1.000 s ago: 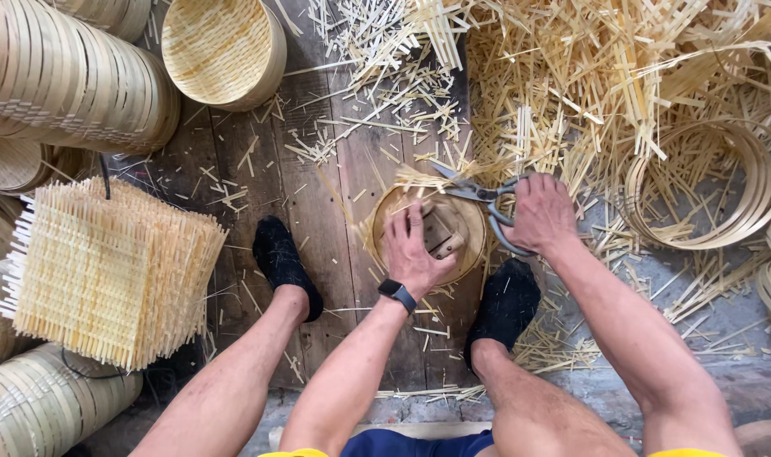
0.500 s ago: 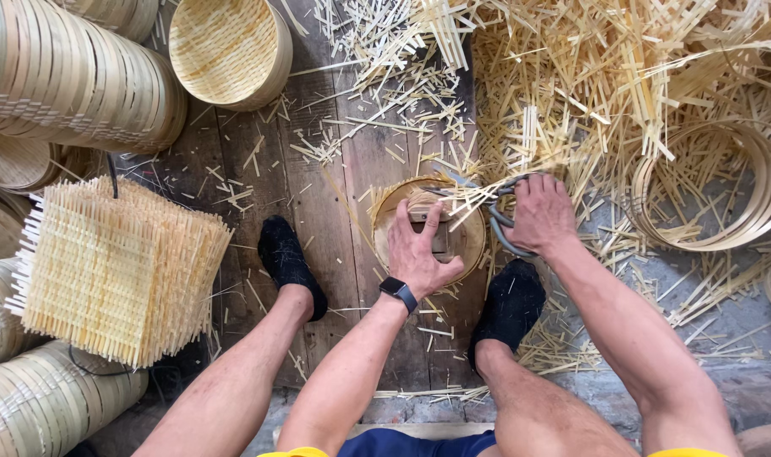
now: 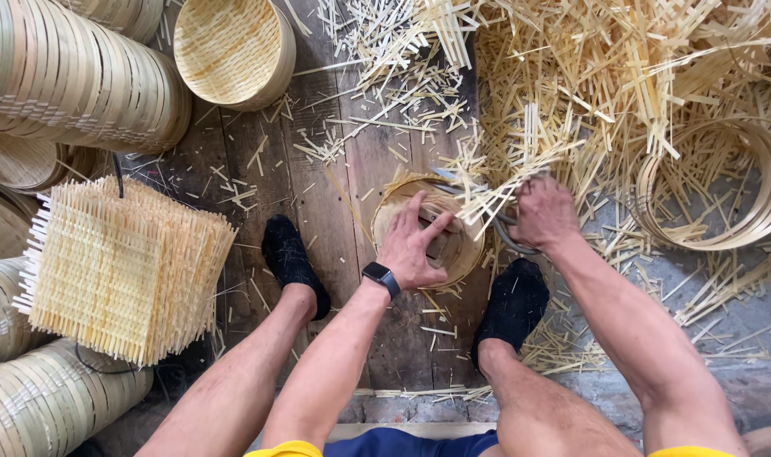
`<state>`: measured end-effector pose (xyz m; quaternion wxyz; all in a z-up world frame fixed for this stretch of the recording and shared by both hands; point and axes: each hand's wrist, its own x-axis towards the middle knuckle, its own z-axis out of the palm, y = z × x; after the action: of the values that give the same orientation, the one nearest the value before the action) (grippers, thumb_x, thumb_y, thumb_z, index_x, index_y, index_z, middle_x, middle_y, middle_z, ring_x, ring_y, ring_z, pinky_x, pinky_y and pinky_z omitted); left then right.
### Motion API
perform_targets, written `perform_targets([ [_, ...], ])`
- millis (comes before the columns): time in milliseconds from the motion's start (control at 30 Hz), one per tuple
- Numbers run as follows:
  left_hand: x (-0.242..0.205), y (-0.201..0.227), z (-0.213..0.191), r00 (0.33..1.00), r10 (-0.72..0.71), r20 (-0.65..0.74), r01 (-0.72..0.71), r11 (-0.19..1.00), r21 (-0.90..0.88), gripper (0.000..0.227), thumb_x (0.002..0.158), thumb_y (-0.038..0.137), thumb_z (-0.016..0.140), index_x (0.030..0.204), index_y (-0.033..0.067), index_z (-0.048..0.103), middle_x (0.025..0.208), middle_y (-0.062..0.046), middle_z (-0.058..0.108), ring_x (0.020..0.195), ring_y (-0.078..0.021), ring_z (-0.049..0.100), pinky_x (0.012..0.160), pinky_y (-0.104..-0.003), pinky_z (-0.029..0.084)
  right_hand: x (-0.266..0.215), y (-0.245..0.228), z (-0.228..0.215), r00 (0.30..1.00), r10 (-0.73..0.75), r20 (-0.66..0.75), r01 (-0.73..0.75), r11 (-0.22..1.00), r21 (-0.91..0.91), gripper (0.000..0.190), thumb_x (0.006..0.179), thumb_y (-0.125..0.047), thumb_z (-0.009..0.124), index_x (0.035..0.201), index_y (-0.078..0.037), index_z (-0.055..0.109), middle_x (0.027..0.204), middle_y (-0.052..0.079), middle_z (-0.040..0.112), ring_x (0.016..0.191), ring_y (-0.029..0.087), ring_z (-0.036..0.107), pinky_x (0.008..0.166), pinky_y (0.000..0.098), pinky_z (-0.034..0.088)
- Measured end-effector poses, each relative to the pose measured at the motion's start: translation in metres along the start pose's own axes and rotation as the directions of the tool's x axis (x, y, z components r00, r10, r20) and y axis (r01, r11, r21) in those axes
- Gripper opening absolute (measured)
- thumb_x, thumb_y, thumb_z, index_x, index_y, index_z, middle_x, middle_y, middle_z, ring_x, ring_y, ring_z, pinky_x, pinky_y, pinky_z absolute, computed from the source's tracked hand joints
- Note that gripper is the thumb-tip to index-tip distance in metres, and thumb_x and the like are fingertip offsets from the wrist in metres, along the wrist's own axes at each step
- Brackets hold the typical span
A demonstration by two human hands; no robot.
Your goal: The person weaves square bamboo mats and attaches them to circular wooden molds using large shears to trim the excess.
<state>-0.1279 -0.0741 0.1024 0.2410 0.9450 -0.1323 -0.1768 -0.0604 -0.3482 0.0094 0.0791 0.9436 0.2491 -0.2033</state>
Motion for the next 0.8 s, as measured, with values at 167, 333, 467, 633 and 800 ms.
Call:
perform_targets([
  [167, 0.008, 0.029, 0.037, 0.878, -0.406, -0.255, 0.397, 0.914, -0.087, 0.103, 0.073, 0.059, 0.077, 0.159, 0.0225, 0.032, 0.15, -0.023, 0.04, 0.14, -0.0418, 0.038, 0.111, -0.074, 0.014, -0.012, 0.019, 0.008, 0.997, 0.013, -0.076, -0.002, 0.989, 0.146, 0.041, 0.091, -0.041, 0.063, 0.107, -0.004, 0.068, 0.106, 0.011, 0.064, 0.092, 0.02, 0.063, 0.076, 0.0344, 0.058],
  [333, 0.013, 0.036, 0.052, 0.801, -0.457, -0.386, 0.464, 0.882, -0.081, 0.103, 0.076, 0.061, 0.073, 0.16, 0.0166, 0.033, 0.144, -0.017, 0.054, 0.138, -0.0359, 0.042, 0.11, -0.064, 0.022, -0.017, 0.007, -0.03, 0.992, 0.037, 0.117, -0.045, 0.997, 0.07, 0.067, 0.083, -0.061, 0.071, 0.11, 0.0, 0.064, 0.109, 0.016, 0.06, 0.102, 0.027, 0.061, 0.089, 0.0396, 0.055],
  [467, 0.01, 0.034, 0.052, 0.811, -0.442, -0.384, 0.447, 0.891, -0.081, 0.103, 0.076, 0.062, 0.074, 0.159, 0.0172, 0.033, 0.143, -0.018, 0.054, 0.138, -0.0361, 0.042, 0.109, -0.063, 0.023, -0.017, 0.01, 0.007, 0.985, 0.042, 0.169, -0.081, 0.969, 0.232, 0.067, 0.081, -0.044, 0.073, 0.127, 0.002, 0.059, 0.123, 0.017, 0.057, 0.113, 0.029, 0.061, 0.098, 0.041, 0.054],
  [633, 0.011, 0.035, 0.051, 0.813, -0.456, -0.362, 0.46, 0.884, -0.081, 0.103, 0.076, 0.062, 0.074, 0.159, 0.0178, 0.032, 0.143, -0.018, 0.054, 0.138, -0.0365, 0.042, 0.108, -0.063, 0.022, -0.02, 0.007, 0.043, 0.996, 0.041, -0.073, -0.016, 0.95, 0.311, 0.076, 0.085, -0.053, 0.064, 0.126, 0.01, 0.057, 0.122, 0.026, 0.055, 0.114, 0.037, 0.056, 0.097, 0.0442, 0.052],
  [800, 0.01, 0.035, 0.047, 0.817, -0.456, -0.354, 0.456, 0.886, -0.088, 0.103, 0.076, 0.063, 0.074, 0.159, 0.0182, 0.032, 0.143, -0.017, 0.053, 0.138, -0.0367, 0.042, 0.107, -0.064, 0.022, -0.033, -0.003, 0.003, 0.993, 0.114, 0.019, -0.115, 0.951, 0.286, 0.079, 0.084, -0.064, 0.064, 0.122, 0.005, 0.06, 0.116, 0.021, 0.057, 0.113, 0.033, 0.055, 0.097, 0.0422, 0.053],
])
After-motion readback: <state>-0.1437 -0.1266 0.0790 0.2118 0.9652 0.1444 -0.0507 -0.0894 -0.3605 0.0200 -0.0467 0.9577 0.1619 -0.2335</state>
